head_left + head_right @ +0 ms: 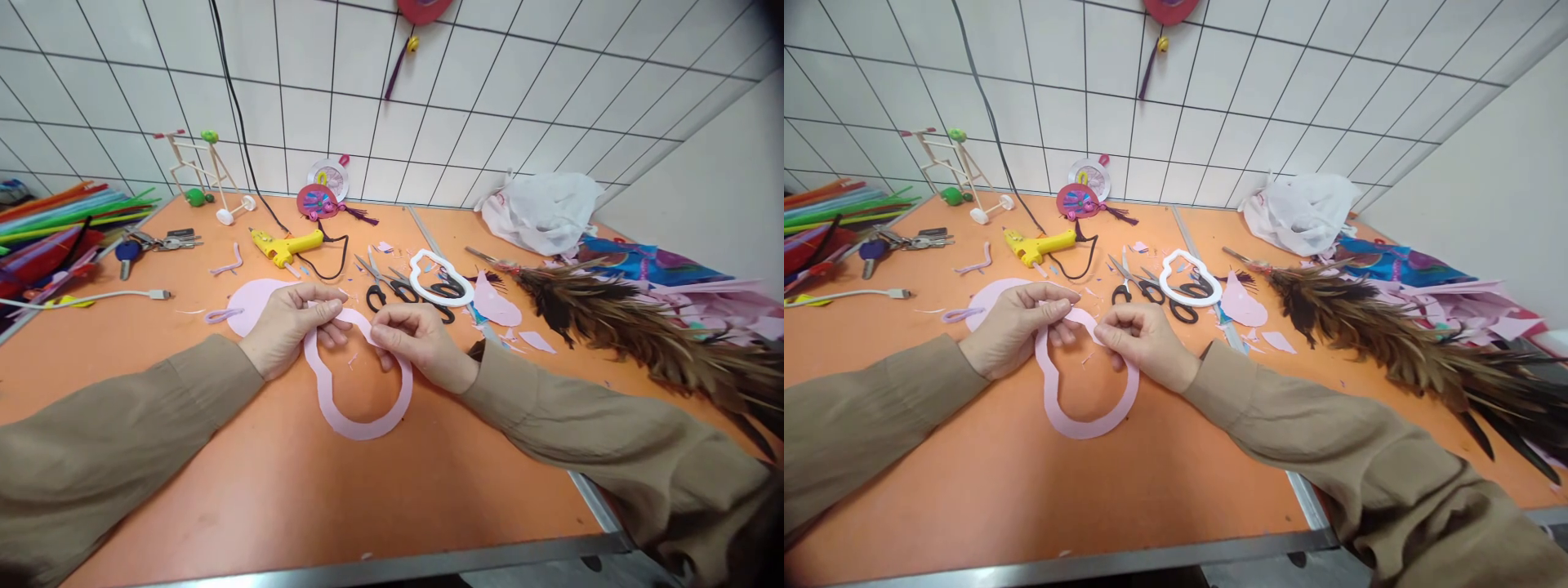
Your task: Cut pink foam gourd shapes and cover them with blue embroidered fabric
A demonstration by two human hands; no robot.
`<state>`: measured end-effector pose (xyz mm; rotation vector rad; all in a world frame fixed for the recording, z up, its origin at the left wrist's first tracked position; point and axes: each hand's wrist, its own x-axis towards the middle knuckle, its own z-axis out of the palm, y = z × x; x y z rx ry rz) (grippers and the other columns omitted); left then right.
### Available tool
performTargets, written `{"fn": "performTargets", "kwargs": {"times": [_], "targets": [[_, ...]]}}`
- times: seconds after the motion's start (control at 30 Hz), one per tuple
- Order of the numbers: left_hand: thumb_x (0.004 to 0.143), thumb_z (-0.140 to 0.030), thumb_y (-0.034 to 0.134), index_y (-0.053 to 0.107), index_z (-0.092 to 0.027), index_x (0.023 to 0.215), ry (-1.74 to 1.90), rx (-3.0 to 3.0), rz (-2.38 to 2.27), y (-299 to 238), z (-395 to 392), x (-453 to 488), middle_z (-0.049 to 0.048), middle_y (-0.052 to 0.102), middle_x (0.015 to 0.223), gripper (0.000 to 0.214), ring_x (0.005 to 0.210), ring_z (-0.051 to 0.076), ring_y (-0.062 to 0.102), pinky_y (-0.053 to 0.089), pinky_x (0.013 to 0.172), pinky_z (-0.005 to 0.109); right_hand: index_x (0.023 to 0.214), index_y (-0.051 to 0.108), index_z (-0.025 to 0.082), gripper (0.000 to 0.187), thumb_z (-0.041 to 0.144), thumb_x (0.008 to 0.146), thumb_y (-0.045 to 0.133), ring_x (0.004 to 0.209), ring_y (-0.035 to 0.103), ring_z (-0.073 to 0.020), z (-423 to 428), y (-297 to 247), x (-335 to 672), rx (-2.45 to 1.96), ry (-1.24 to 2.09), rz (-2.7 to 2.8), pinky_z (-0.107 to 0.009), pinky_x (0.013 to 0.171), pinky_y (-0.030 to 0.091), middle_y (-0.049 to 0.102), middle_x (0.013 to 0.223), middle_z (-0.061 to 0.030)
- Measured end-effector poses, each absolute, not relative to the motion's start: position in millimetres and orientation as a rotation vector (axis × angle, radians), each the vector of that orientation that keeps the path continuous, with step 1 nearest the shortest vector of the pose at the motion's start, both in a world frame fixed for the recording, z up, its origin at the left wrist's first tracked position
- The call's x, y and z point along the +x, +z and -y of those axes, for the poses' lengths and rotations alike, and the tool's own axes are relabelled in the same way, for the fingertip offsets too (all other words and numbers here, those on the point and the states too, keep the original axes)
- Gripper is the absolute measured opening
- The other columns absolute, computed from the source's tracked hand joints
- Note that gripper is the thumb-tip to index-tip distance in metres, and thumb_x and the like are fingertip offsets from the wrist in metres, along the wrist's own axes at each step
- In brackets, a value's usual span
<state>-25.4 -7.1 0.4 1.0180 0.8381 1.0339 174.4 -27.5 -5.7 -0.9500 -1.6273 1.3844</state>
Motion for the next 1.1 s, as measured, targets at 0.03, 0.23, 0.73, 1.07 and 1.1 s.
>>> {"fn": "performTargets", "kwargs": {"times": [0.03, 0.23, 0.73, 1.07, 1.1], "targets": [[0.058, -0.031, 0.093, 0.071, -0.011, 0.085, 1.038, 1.026, -0.839, 0.4, 7.5, -25.5, 0.0047, 0.07, 0.051, 0.04, 0.046, 0.016, 0.067, 0.05, 0.043, 0.019, 0.066, 0.058, 0.017, 0.027, 0.037, 0.078, 0.07, 0.042, 0.054, -0.0087, 27.5, -5.6, 174.2, -0.961, 1.386, 1.629, -0.021, 0.044, 0.04, 0.056, 0.051, 0.0039], [0.067, -0.052, 0.085, 0.07, -0.011, 0.088, 1.078, 0.986, -0.777, 1.6, 7.5, -28.0, 0.0064, 0.07, 0.053, 0.049, 0.047, 0.016, 0.067, 0.053, 0.048, 0.021, 0.065, 0.058, 0.017, 0.026, 0.037, 0.076, 0.071, 0.042, 0.054, -0.0085, 26.9, -6.9, 172.7, -0.973, 1.381, 1.585, -0.021, 0.043, 0.041, 0.054, 0.051, 0.0048], [0.064, -0.032, 0.089, 0.074, -0.009, 0.07, 0.943, 1.094, -0.747, 1.6, 6.1, -29.9, 0.0107, 0.075, 0.065, 0.027, 0.061, 0.015, 0.07, 0.056, 0.061, 0.021, 0.07, 0.061, 0.018, 0.022, 0.036, 0.083, 0.063, 0.049, 0.056, -0.0113, 26.1, -11.6, 170.2, -0.948, 1.172, 1.709, -0.025, 0.051, 0.045, 0.057, 0.056, 0.0026], [0.065, -0.03, 0.088, 0.066, -0.01, 0.069, 0.978, 1.049, -0.82, 3.9, 7.6, -27.5, 0.0107, 0.073, 0.06, 0.03, 0.054, 0.017, 0.07, 0.055, 0.051, 0.02, 0.087, 0.07, 0.017, 0.016, 0.025, 0.086, 0.056, 0.067, 0.056, -0.0176, -0.2, 6.6, 195.8, -1.252, 0.195, 2.028, -0.032, 0.065, 0.041, 0.065, 0.076, -0.0053], [0.066, -0.03, 0.088, 0.066, -0.01, 0.069, 0.975, 1.051, -0.824, 3.8, 7.3, -27.5, 0.0107, 0.073, 0.06, 0.03, 0.054, 0.017, 0.07, 0.055, 0.05, 0.02, 0.09, 0.071, 0.017, 0.016, 0.025, 0.086, 0.057, 0.069, 0.057, -0.0185, -4.4, 4.9, 198.0, -1.334, 0.134, 2.084, -0.032, 0.066, 0.04, 0.066, 0.079, -0.0059]]}}
